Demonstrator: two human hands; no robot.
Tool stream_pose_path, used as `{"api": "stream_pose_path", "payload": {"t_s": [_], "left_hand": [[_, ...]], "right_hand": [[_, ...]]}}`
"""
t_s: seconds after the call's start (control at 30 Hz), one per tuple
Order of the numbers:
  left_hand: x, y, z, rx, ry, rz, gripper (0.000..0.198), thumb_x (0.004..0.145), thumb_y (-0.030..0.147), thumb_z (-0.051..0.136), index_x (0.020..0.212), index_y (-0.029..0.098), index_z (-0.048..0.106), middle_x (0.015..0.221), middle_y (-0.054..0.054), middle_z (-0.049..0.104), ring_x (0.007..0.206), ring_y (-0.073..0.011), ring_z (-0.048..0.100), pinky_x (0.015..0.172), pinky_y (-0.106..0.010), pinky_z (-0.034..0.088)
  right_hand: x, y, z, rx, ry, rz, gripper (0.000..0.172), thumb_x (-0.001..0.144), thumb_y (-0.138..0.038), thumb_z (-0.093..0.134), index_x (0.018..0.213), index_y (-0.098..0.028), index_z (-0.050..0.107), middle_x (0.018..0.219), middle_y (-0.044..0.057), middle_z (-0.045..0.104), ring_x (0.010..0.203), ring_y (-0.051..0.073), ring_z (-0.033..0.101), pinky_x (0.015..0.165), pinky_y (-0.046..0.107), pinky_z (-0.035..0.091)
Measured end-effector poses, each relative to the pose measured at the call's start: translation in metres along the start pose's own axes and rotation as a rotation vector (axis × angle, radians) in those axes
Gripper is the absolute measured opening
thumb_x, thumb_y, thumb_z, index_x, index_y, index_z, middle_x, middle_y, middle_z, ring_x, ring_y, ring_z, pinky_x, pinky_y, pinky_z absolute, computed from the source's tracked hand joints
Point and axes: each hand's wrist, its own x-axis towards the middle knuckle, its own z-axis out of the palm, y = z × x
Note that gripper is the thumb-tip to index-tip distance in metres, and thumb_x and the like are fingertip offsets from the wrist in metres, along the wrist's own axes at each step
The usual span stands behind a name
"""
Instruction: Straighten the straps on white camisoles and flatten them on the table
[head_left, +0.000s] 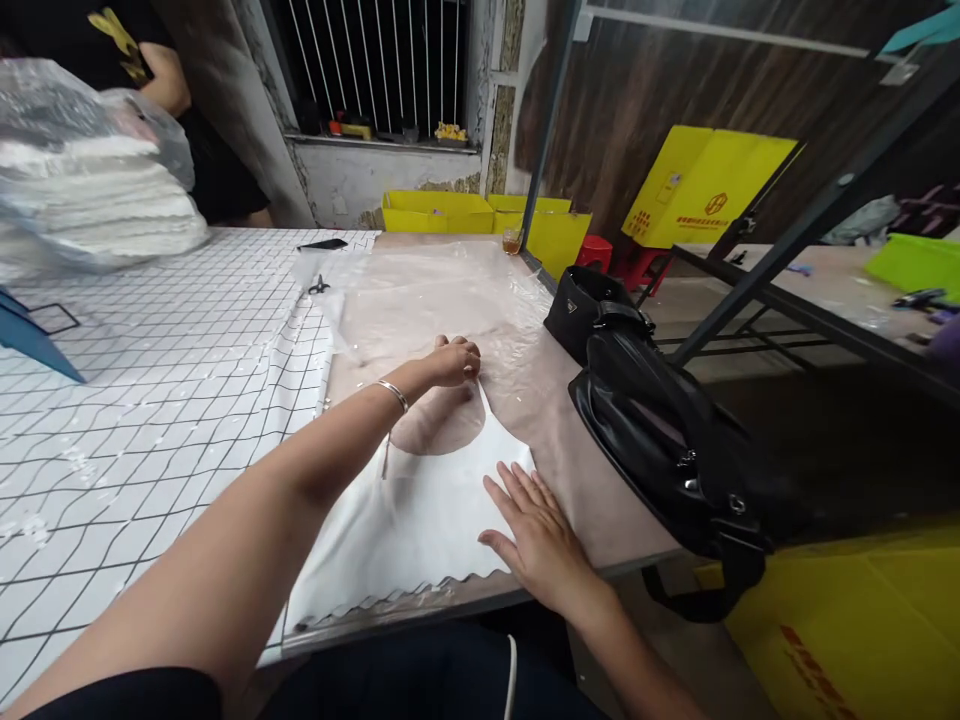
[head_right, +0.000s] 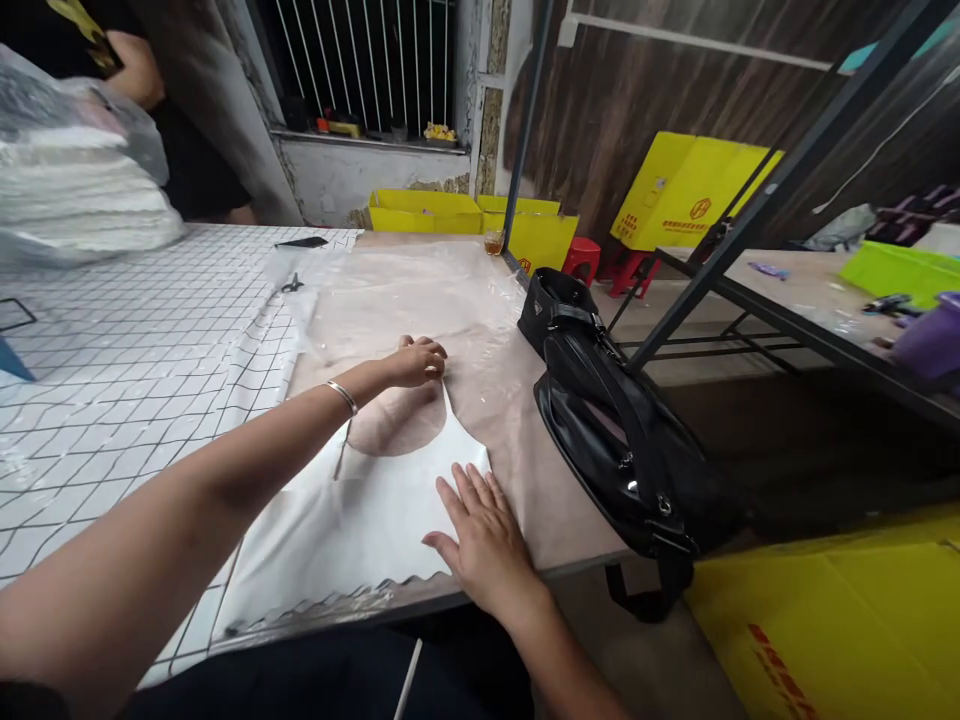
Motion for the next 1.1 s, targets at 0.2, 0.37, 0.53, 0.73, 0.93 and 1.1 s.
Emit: {"api": "stream_pose_path", "payload": {"t_s": [0.2, 0.37, 0.53, 0.73, 0.93, 1.1], "left_hand": [[0.007, -0.017, -0.056, -0.2, -0.275, -0.102, 0.019, 0.07, 0.029, 0.064, 0.085, 0.019, 0.069, 0.075, -0.002, 0.072, 0.077, -0.0187, 0.063, 0.085, -0.034, 0.042], [-0.011, -0.028, -0.099, -0.421, -0.492, -0.131, 0.033, 0.059, 0.034, 0.072, 0.089, 0.021, 0.07, 0.067, 0.002, 0.067, 0.07, -0.016, 0.06, 0.077, -0.029, 0.044], [-0.037, -0.002, -0.132, -0.147, -0.366, -0.131, 0.03, 0.061, 0.032, 0.074, 0.091, 0.025, 0.071, 0.068, 0.003, 0.069, 0.081, -0.0194, 0.064, 0.089, -0.033, 0.042], [-0.101, 0.098, -0.101, 0.12, 0.025, 0.038, 0.016, 0.071, 0.02, 0.074, 0.086, 0.022, 0.071, 0.077, -0.001, 0.069, 0.092, -0.0236, 0.064, 0.108, -0.051, 0.02], [-0.126, 0.098, -0.065, -0.088, 0.068, 0.056, 0.034, 0.084, 0.016, 0.058, 0.116, 0.023, 0.066, 0.124, -0.007, 0.066, 0.116, -0.0271, 0.056, 0.104, -0.051, 0.026], [-0.099, 0.079, -0.019, -0.26, -0.07, 0.252, 0.039, 0.082, 0.017, 0.063, 0.118, 0.031, 0.068, 0.144, -0.005, 0.054, 0.134, -0.0302, 0.041, 0.109, -0.056, 0.024]], "right_hand": [[0.001, -0.001, 0.0, 0.046, -0.02, 0.008, 0.06, 0.094, -0.044, 0.053, 0.147, -0.016, 0.044, 0.156, 0.014, 0.033, 0.146, 0.032, 0.028, 0.118, 0.054, 0.028], [0.003, 0.001, -0.001, 0.114, -0.04, 0.032, 0.058, 0.093, -0.041, 0.056, 0.145, -0.016, 0.047, 0.155, 0.014, 0.035, 0.146, 0.031, 0.028, 0.118, 0.055, 0.026], [0.014, 0.003, -0.003, 0.341, 0.032, 0.081, 0.049, 0.091, -0.041, 0.058, 0.133, -0.016, 0.061, 0.147, 0.016, 0.048, 0.142, 0.034, 0.036, 0.117, 0.057, 0.025], [0.057, -0.006, -0.034, 1.481, -0.065, 0.362, 0.061, 0.095, -0.063, 0.033, 0.116, -0.018, 0.067, 0.114, 0.016, 0.071, 0.111, 0.029, 0.066, 0.098, 0.048, 0.05], [0.066, 0.001, -0.052, 1.835, -0.069, 0.56, 0.025, 0.095, -0.034, 0.052, 0.084, -0.019, 0.069, 0.087, 0.007, 0.074, 0.084, 0.018, 0.07, 0.092, 0.038, 0.053], [0.057, 0.004, -0.068, 1.72, -0.157, 0.493, 0.017, 0.087, -0.029, 0.065, 0.078, -0.015, 0.07, 0.075, 0.006, 0.073, 0.075, 0.016, 0.069, 0.087, 0.036, 0.055]]}}
